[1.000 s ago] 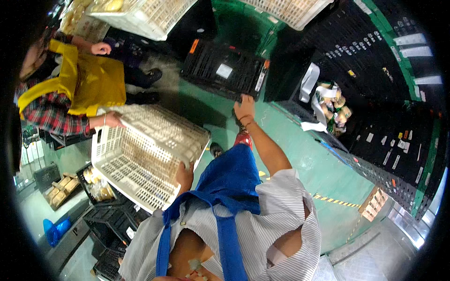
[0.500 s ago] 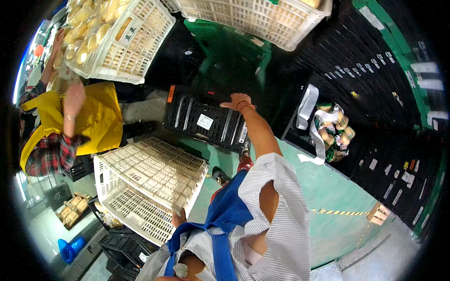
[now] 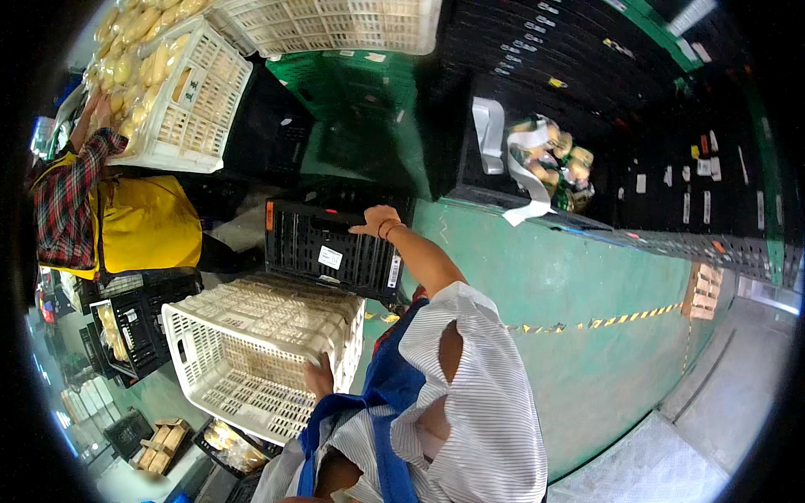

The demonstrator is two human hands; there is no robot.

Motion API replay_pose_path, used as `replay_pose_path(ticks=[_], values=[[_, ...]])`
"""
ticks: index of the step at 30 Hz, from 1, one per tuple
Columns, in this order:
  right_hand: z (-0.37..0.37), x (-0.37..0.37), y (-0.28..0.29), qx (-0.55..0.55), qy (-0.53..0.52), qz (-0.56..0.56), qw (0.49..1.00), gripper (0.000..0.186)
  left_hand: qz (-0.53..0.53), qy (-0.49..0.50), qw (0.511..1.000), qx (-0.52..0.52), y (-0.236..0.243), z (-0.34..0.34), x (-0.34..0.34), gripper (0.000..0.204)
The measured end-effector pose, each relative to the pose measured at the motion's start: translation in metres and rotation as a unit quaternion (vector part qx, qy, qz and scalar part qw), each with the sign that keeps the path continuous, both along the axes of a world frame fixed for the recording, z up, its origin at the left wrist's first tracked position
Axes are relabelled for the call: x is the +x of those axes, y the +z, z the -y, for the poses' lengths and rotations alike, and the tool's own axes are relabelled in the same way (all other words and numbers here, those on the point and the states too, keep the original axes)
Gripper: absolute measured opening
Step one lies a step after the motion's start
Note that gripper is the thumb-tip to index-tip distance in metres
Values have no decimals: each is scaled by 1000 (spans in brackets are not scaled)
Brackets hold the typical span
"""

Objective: The person packs pre-packaged dough buns from a large supply into white plastic baskets. They handle the items by hand, arranging them neatly within the baskets and occasionally moving the baskets to different locations in the workspace.

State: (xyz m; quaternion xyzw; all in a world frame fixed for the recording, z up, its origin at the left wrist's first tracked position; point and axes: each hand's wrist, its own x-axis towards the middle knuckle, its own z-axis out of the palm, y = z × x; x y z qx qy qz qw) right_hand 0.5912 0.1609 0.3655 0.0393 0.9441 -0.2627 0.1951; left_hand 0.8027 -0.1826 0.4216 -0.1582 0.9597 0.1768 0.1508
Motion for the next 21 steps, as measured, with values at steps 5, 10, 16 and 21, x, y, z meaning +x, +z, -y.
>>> replay_pose_path(ticks=[5,10,16,21], values=[[-29,86,7,-24,-73,36,996,67,-2,-43,999,-22,5,-2,-1,44],[-95,183,-3,-76,-160,25,984,66,22,24,999,-22,11,-9,-6,35],[-211,295,-20,-116,-261,42,957,56,69,42,995,-50,20,-14,-9,39],[-298,370,-24,57,-317,47,946,55,28,34,998,-37,18,-13,-11,40]])
